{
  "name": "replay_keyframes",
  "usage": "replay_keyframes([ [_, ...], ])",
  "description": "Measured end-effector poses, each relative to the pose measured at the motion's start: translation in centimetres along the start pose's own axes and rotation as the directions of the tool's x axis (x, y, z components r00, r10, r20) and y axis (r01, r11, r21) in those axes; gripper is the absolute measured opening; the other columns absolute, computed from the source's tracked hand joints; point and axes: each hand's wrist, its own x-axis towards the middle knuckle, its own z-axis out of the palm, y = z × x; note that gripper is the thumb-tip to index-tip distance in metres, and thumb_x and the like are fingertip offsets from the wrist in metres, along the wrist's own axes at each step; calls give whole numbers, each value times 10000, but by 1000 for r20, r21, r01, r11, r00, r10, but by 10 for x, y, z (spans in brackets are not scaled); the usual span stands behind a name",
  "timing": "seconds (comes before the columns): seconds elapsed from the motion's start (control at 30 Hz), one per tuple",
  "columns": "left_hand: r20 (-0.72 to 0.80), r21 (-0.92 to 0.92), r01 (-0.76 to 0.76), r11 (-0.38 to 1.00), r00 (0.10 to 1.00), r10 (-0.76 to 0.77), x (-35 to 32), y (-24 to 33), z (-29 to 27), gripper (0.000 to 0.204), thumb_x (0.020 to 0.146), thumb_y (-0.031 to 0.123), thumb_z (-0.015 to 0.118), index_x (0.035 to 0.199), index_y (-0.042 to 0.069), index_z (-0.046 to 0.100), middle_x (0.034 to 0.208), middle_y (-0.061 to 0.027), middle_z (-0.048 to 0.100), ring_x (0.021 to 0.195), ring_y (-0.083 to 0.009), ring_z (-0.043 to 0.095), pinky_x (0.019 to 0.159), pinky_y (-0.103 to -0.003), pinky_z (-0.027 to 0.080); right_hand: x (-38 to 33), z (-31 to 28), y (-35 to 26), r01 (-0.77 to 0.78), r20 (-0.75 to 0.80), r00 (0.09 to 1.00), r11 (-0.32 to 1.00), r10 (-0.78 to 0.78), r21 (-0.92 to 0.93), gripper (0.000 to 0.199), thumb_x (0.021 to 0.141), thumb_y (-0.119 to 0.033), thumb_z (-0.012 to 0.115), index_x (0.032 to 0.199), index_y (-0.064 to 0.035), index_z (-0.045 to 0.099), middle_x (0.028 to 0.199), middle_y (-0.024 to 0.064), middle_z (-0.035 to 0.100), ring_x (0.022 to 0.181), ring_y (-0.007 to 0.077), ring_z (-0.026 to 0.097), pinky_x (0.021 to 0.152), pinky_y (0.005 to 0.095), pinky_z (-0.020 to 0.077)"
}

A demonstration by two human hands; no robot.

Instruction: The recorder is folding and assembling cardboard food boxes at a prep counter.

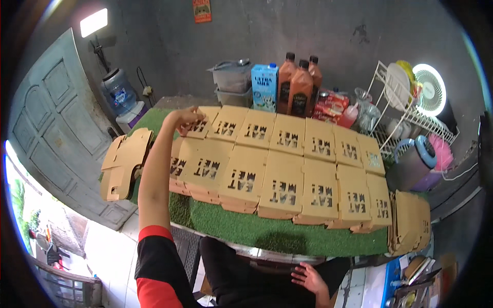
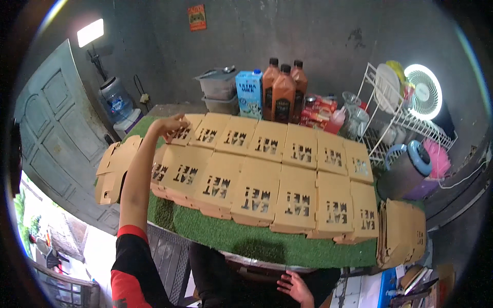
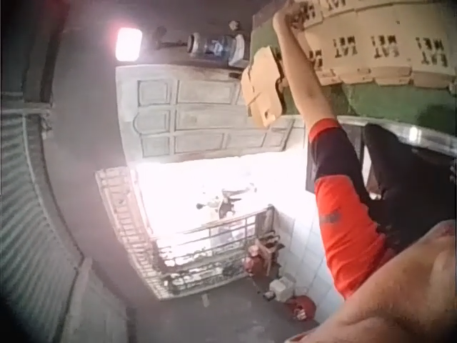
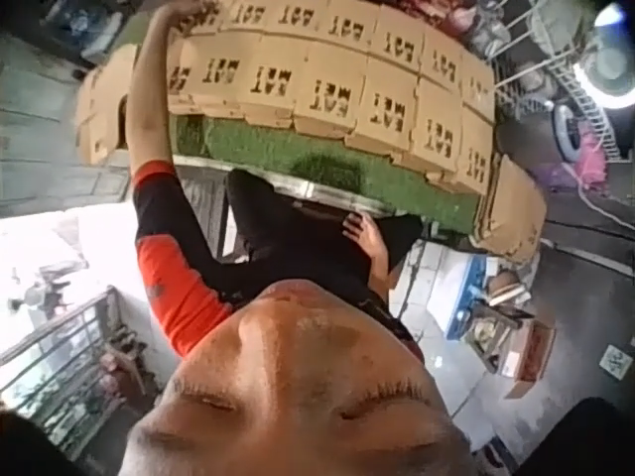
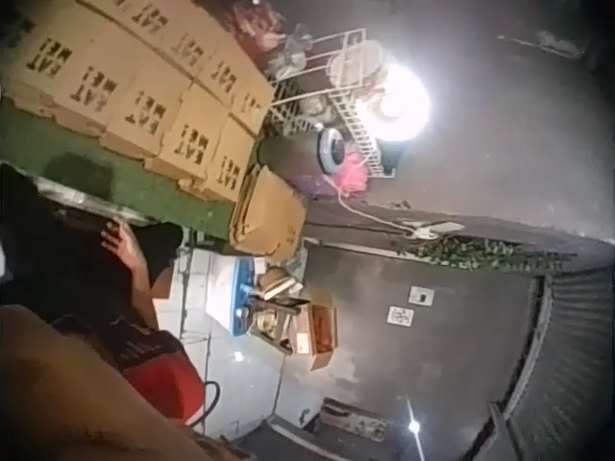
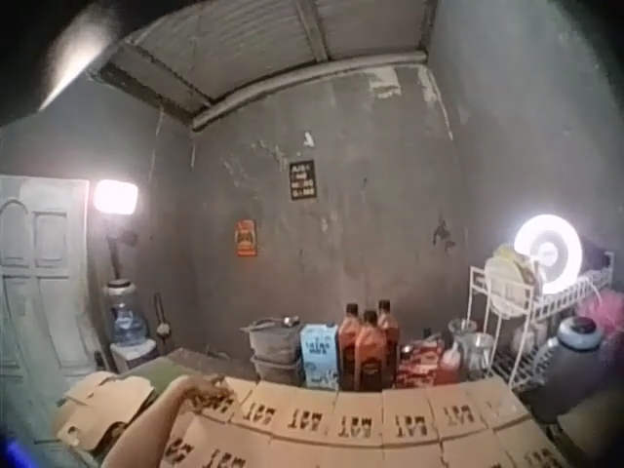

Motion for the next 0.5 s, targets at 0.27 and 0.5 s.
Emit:
replay_keyframes([
  [0.27,-490,357,-288,889,752,441,-52,-68,-22,836,952,558,525,1563,98,186,1502,-256,399,1395,-358,409,1113,-463,369,14,3,1,5,81,997,999,-2,-43,414,1026,-274,522,1389,-112,410,1272,135,547,1166,398,582,966,597,494],
  [0.5,-996,87,-695,714,-60,63,-261,-129,187,306,1017,67,467,1300,-50,469,1239,-175,568,1139,-252,554,971,-354,456,1,-11,5,32,31,999,999,-31,-37,350,1055,-264,444,1353,-82,459,1241,145,577,1174,392,587,975,597,488],
])
